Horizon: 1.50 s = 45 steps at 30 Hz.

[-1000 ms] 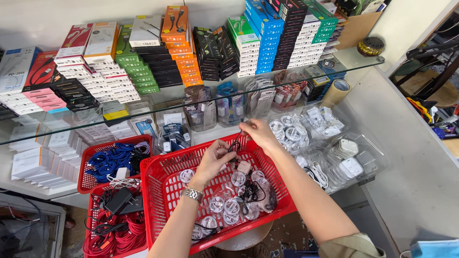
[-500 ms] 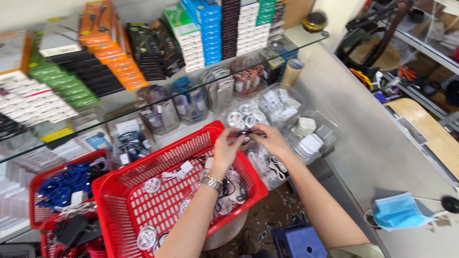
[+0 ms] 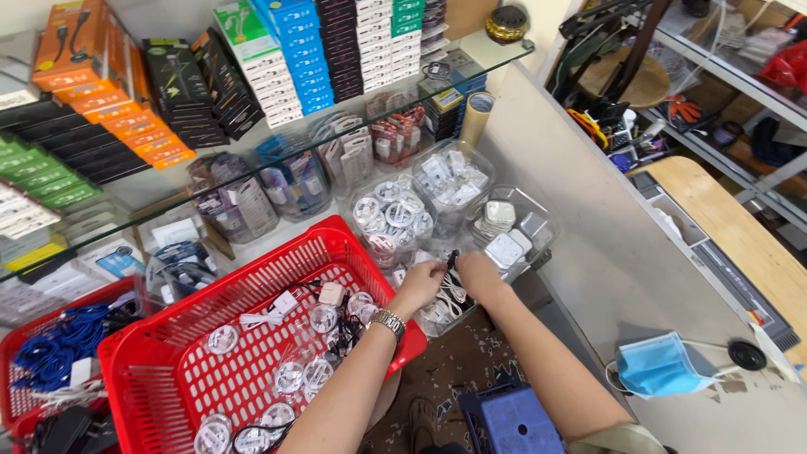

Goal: The person sorts small electronic accessories from a red basket into clear containers on a glass counter. They handle cables, chargers, and adapters one by one, placing them into designated bins. The person also discards plastic packaging into a nearby bin.

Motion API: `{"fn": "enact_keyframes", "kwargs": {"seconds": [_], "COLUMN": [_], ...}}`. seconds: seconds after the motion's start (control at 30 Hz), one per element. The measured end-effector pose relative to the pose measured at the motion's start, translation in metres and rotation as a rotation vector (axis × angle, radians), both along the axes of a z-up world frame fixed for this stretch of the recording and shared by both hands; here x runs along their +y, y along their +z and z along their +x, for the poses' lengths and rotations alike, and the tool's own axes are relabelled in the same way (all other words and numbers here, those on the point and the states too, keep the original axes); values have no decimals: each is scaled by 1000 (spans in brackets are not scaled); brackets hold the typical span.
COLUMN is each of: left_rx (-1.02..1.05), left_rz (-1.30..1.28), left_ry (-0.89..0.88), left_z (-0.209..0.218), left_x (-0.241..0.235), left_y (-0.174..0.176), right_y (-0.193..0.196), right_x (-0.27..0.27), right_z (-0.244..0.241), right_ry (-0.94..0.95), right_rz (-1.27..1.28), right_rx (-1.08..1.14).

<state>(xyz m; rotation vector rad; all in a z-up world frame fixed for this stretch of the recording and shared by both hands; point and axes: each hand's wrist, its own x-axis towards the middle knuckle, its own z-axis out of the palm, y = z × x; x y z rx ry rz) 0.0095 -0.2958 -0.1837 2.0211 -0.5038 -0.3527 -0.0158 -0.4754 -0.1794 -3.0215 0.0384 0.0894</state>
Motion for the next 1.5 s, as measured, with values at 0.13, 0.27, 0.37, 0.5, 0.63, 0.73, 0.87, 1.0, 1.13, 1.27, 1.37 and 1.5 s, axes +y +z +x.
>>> {"fn": "enact_keyframes", "kwargs": {"seconds": [0.13,0.27,0.37,0.5,0.63,0.73,0.87,1.0,1.13,1.27,1.37,1.5], "left_rx": [314,367,341,430,324,265,381,480,434,212,89,282], "left_rz": [-349,-566,-543,-620,-261,-136,-232,-222,-125,72,161,658], "left_ry": [115,179,327,502,655,719,740,729,751,811,932,796], "left_z": [1,5,11,11,-4,-23,-40,-41,-40,-29,-28,-29], "left_x": [28,80,131,203,268,298,323,351,372,377,387,405], "left_y": [21,42,42,20,-4,-16,-18,-15,-24,-40,-50,-46], "right_y": [44,113,140,116,41,-17,-59,-50,-11,21,28,27], "right_x": [13,63,117,181,227,247,278,304,318,316,307,308], "right_z": [6,2,17,35,53,60,48,23,17,38,43,42], "right_ry": [84,30,41,170,274,449,663,571,575,262,140,33], "right_rz": [-68,120,387,600,632,534,200,-100,-237,234,596,852], "right_rx": [-114,-383,-292,-182,1,198,110,-49,73,296,200,237]}}
